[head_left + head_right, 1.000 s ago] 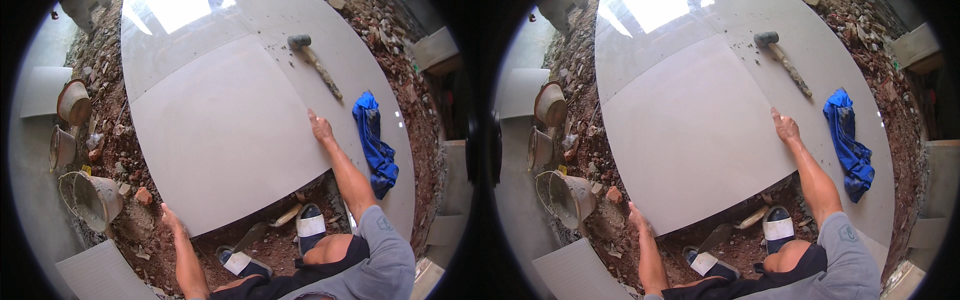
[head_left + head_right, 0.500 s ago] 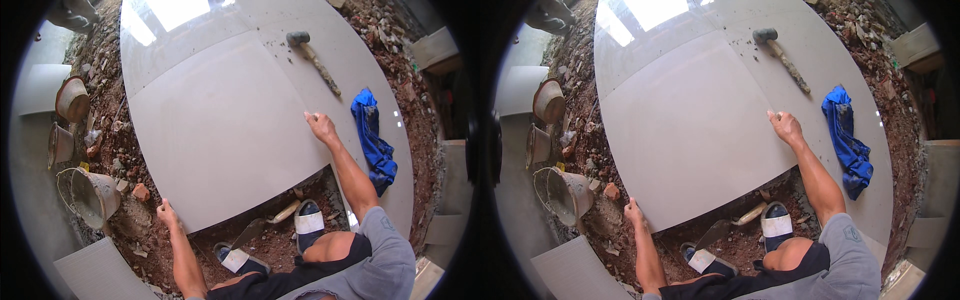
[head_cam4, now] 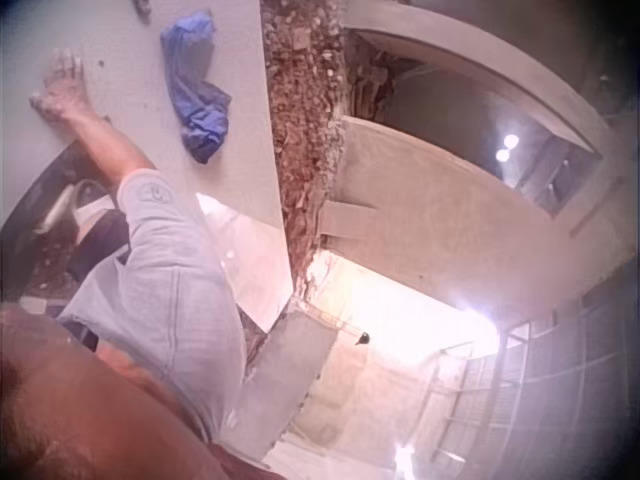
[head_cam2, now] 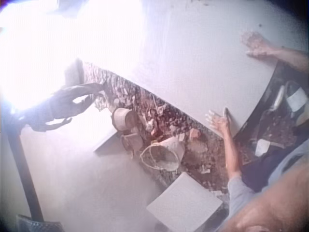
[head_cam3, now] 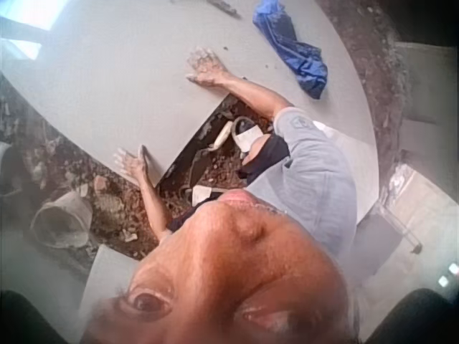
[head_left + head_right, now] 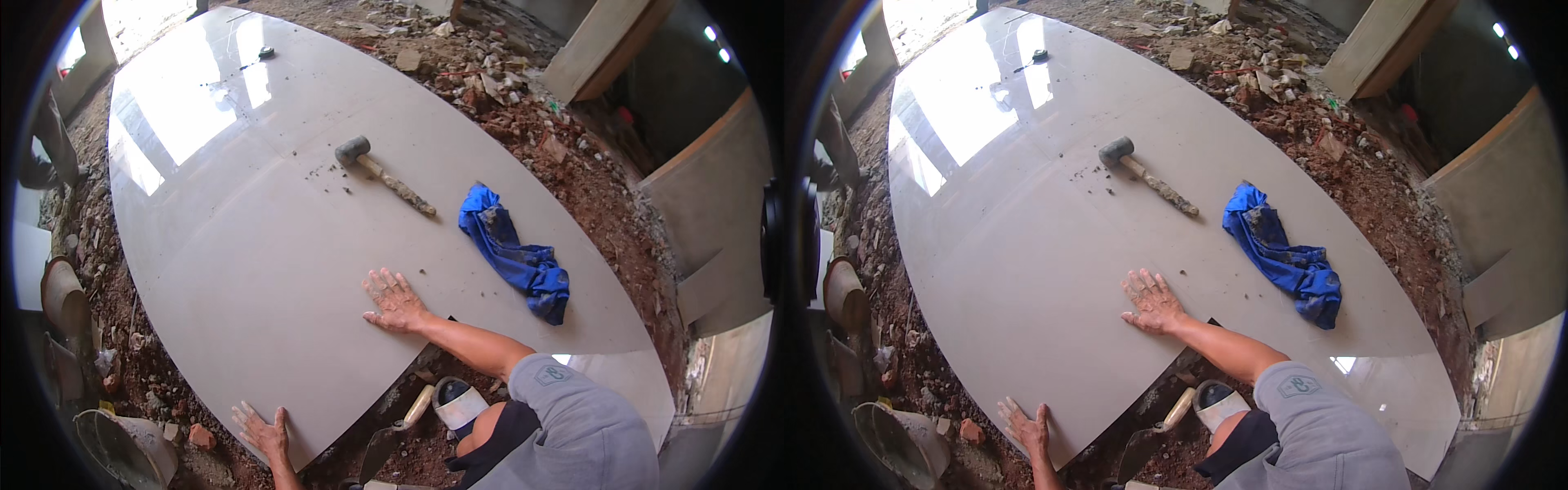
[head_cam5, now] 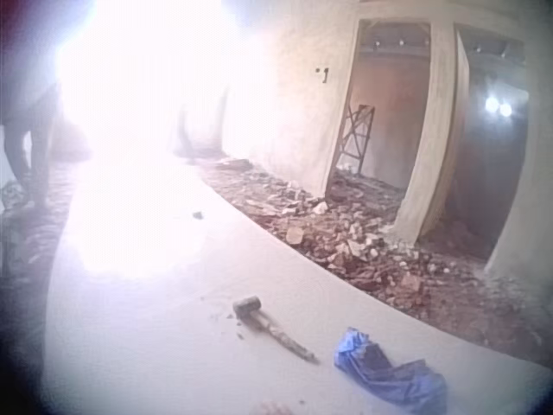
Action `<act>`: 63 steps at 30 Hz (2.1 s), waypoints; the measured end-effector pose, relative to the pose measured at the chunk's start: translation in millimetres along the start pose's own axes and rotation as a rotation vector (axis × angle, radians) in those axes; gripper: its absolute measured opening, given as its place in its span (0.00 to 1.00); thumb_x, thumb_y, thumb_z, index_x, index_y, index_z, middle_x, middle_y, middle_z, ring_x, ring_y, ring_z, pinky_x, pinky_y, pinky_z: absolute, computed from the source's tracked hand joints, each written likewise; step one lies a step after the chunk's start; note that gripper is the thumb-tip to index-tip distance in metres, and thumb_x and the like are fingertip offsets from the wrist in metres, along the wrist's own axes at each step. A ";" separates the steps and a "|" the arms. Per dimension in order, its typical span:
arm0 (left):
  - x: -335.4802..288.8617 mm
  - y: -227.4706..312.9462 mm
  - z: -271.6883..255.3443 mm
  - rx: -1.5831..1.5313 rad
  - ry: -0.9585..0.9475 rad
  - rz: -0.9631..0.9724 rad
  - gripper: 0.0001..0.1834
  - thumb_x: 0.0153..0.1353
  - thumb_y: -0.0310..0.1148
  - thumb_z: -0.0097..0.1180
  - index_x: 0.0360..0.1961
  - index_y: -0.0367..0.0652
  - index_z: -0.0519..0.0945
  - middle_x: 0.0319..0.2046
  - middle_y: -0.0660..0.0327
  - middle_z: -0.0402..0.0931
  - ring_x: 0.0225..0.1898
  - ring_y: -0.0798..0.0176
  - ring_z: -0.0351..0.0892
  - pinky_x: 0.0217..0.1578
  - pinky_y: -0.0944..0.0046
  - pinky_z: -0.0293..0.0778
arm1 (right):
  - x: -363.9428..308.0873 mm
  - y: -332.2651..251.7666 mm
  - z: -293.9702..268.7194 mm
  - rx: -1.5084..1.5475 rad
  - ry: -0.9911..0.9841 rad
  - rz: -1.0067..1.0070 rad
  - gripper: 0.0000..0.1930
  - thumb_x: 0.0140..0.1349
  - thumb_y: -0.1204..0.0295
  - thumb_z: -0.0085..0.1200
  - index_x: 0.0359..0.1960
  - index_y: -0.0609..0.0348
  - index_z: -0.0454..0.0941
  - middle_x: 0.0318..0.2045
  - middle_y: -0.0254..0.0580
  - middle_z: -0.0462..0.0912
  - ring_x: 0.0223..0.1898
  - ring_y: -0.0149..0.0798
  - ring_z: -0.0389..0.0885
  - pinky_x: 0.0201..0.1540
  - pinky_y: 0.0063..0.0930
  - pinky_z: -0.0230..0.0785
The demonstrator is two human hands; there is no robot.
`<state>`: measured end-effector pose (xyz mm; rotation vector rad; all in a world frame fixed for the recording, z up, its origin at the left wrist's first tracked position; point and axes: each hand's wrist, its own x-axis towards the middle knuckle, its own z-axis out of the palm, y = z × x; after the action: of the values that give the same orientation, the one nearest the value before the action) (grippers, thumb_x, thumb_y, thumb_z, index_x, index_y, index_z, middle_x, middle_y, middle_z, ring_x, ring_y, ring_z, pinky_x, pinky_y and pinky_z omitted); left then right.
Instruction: The person spreads cement on the floor with a trowel, places a large ceramic tile onto the cement, and taps it with a rubber mallet to level it. The person then removes the tile, spreads more cement, and prepares to reposition the tile.
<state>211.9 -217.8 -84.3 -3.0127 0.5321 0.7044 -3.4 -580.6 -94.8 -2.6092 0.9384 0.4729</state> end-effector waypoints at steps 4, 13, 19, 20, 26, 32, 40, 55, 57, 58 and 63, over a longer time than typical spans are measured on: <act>4.6 0.1 6.4 0.043 -0.003 -0.001 0.53 0.56 0.64 0.54 0.73 0.51 0.46 0.74 0.53 0.35 0.74 0.45 0.31 0.67 0.34 0.35 | 7.9 6.2 -13.4 0.029 -0.011 0.032 0.42 0.65 0.37 0.28 0.74 0.47 0.38 0.75 0.42 0.35 0.75 0.47 0.26 0.73 0.44 0.19; -5.0 -16.6 1.2 -0.047 0.037 0.117 0.54 0.54 0.66 0.54 0.73 0.48 0.47 0.74 0.51 0.36 0.75 0.48 0.29 0.69 0.36 0.33 | -3.1 4.6 -24.3 0.001 -0.039 0.134 0.43 0.66 0.38 0.30 0.73 0.54 0.38 0.75 0.42 0.35 0.75 0.44 0.29 0.74 0.45 0.23; -26.9 -69.2 27.5 -0.050 0.180 -0.078 0.50 0.57 0.63 0.52 0.73 0.47 0.49 0.74 0.53 0.38 0.74 0.48 0.35 0.67 0.35 0.38 | -82.4 27.2 -0.8 -0.186 -0.084 0.155 0.40 0.67 0.43 0.36 0.72 0.58 0.47 0.73 0.46 0.45 0.74 0.46 0.40 0.72 0.52 0.30; -28.9 -77.1 31.4 0.004 0.286 -0.041 0.48 0.58 0.64 0.50 0.71 0.45 0.52 0.71 0.51 0.45 0.72 0.47 0.43 0.64 0.36 0.46 | -96.5 28.2 5.9 -0.219 -0.066 0.113 0.39 0.66 0.44 0.37 0.70 0.58 0.51 0.72 0.47 0.49 0.74 0.46 0.43 0.72 0.53 0.32; -42.7 -105.2 46.0 -0.183 0.323 -0.021 0.54 0.55 0.75 0.40 0.71 0.46 0.52 0.72 0.49 0.44 0.72 0.42 0.44 0.64 0.31 0.47 | -219.9 -0.4 71.7 -0.144 0.126 -0.295 0.31 0.63 0.50 0.49 0.60 0.60 0.68 0.64 0.50 0.65 0.67 0.50 0.58 0.68 0.53 0.44; -42.5 -115.2 64.6 -0.089 0.201 -0.104 0.48 0.59 0.60 0.52 0.72 0.47 0.50 0.73 0.52 0.41 0.74 0.47 0.39 0.66 0.36 0.43 | -250.9 -13.6 99.2 -0.179 0.124 -0.405 0.23 0.53 0.60 0.57 0.49 0.55 0.73 0.46 0.43 0.75 0.54 0.45 0.70 0.59 0.46 0.58; -73.3 -140.8 79.5 -0.284 0.254 0.023 0.44 0.60 0.53 0.54 0.71 0.42 0.54 0.73 0.50 0.40 0.74 0.47 0.38 0.68 0.37 0.38 | -204.7 -24.4 93.5 -0.245 -0.051 -0.553 0.12 0.51 0.68 0.55 0.38 0.52 0.74 0.33 0.40 0.73 0.42 0.41 0.73 0.47 0.39 0.62; -72.6 -136.2 74.2 -0.344 0.195 -0.015 0.45 0.59 0.62 0.51 0.71 0.51 0.55 0.73 0.50 0.39 0.74 0.44 0.34 0.66 0.32 0.30 | -253.1 -2.4 50.3 -0.040 -0.341 -0.488 0.20 0.50 0.58 0.60 0.42 0.54 0.75 0.38 0.44 0.75 0.46 0.47 0.72 0.50 0.41 0.61; -69.9 -130.7 61.6 -0.260 0.179 -0.036 0.47 0.58 0.63 0.52 0.71 0.50 0.55 0.73 0.50 0.39 0.74 0.44 0.34 0.66 0.33 0.30 | -229.8 4.4 39.7 -0.007 -0.403 -0.485 0.18 0.52 0.56 0.60 0.39 0.54 0.78 0.37 0.45 0.78 0.44 0.49 0.76 0.49 0.43 0.65; -68.4 -125.0 54.9 -0.215 0.163 -0.054 0.48 0.57 0.64 0.53 0.71 0.49 0.54 0.73 0.50 0.39 0.74 0.44 0.35 0.67 0.33 0.30 | -210.5 13.2 30.8 0.037 -0.386 -0.497 0.18 0.53 0.55 0.59 0.38 0.55 0.80 0.36 0.46 0.80 0.43 0.50 0.77 0.48 0.44 0.67; -36.9 -63.5 18.5 0.026 0.147 0.055 0.54 0.52 0.65 0.56 0.72 0.46 0.51 0.73 0.49 0.38 0.74 0.44 0.36 0.68 0.35 0.33 | -52.7 106.2 -27.9 0.030 0.414 -0.012 0.27 0.58 0.52 0.56 0.51 0.60 0.75 0.48 0.55 0.77 0.52 0.54 0.75 0.55 0.46 0.67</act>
<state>193.5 -144.5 -89.8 -3.0525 0.6249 0.4754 -106.1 -640.6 -68.5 -2.7349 1.0383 -0.0929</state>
